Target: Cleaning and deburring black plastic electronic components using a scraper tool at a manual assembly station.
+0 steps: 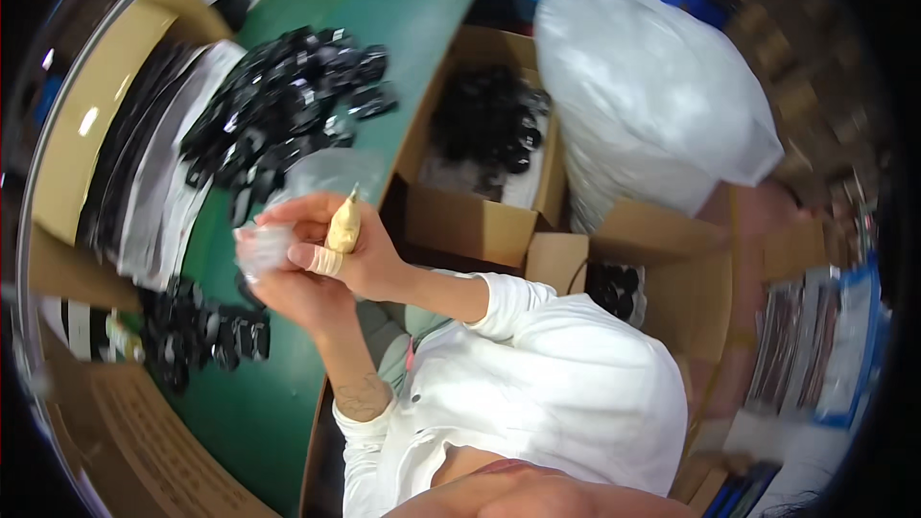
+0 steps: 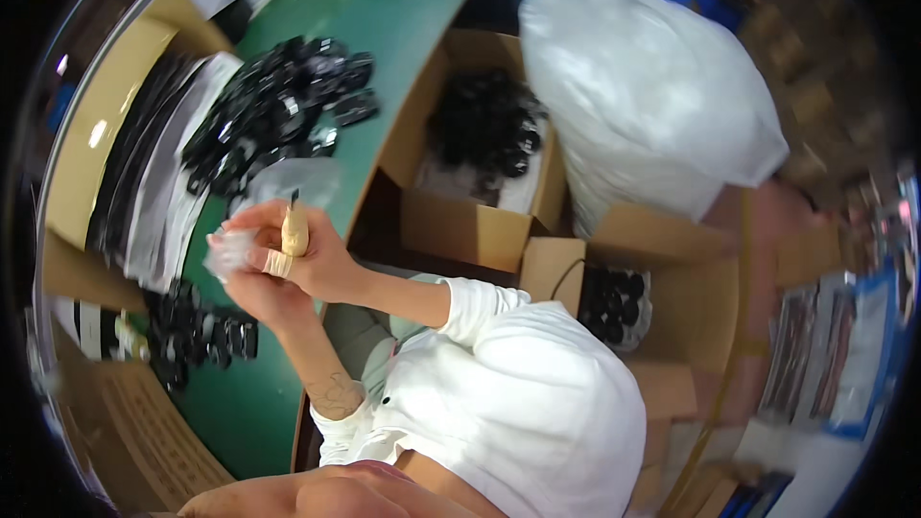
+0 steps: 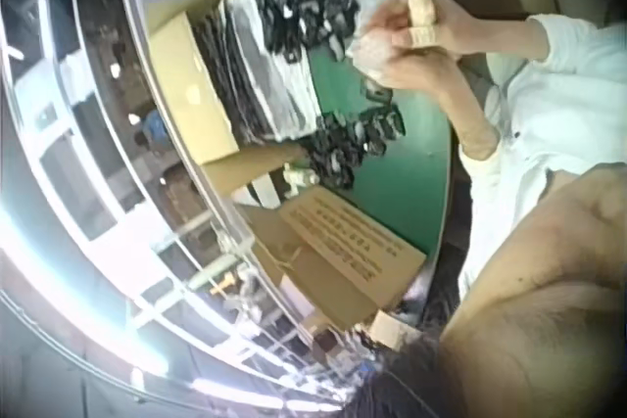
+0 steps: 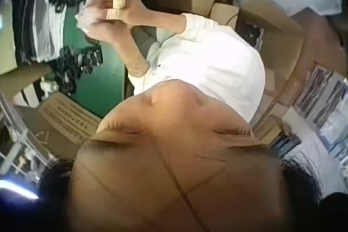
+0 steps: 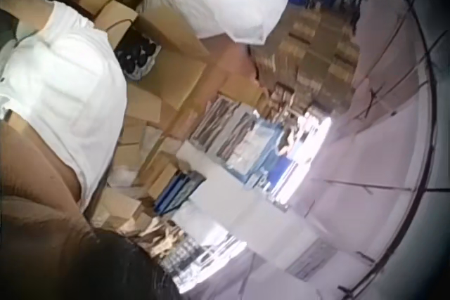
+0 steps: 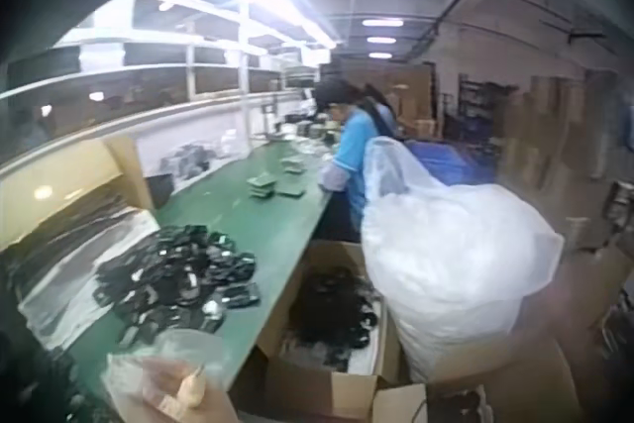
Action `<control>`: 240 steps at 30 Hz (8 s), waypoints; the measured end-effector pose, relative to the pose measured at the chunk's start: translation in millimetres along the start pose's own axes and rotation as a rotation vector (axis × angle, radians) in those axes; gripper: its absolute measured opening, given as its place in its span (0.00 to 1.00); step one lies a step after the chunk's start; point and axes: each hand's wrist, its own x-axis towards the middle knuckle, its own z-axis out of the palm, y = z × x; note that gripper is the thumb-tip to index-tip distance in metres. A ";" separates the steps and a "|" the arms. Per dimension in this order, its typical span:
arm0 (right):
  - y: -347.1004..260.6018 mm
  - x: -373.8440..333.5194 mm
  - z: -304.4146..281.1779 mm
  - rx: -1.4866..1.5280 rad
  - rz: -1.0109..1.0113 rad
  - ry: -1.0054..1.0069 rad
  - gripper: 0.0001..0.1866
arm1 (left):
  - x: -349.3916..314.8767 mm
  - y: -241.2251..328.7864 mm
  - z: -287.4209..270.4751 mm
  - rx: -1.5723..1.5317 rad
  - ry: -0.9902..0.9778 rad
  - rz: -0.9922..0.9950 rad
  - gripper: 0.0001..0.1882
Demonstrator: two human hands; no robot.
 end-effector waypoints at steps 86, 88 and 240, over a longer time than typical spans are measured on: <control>-449.4 -92.3 -147.8 -1.421 -0.710 0.240 0.07 | -34.6 -145.7 404.0 0.834 -1.503 0.789 0.43; -449.9 -85.8 -140.8 -1.575 -0.752 0.409 0.05 | -8.6 -118.9 397.2 0.728 -1.162 1.121 0.29; -31.2 51.2 13.3 -1.781 -0.310 -1.035 0.12 | -115.6 93.4 -75.8 0.841 0.411 0.479 0.08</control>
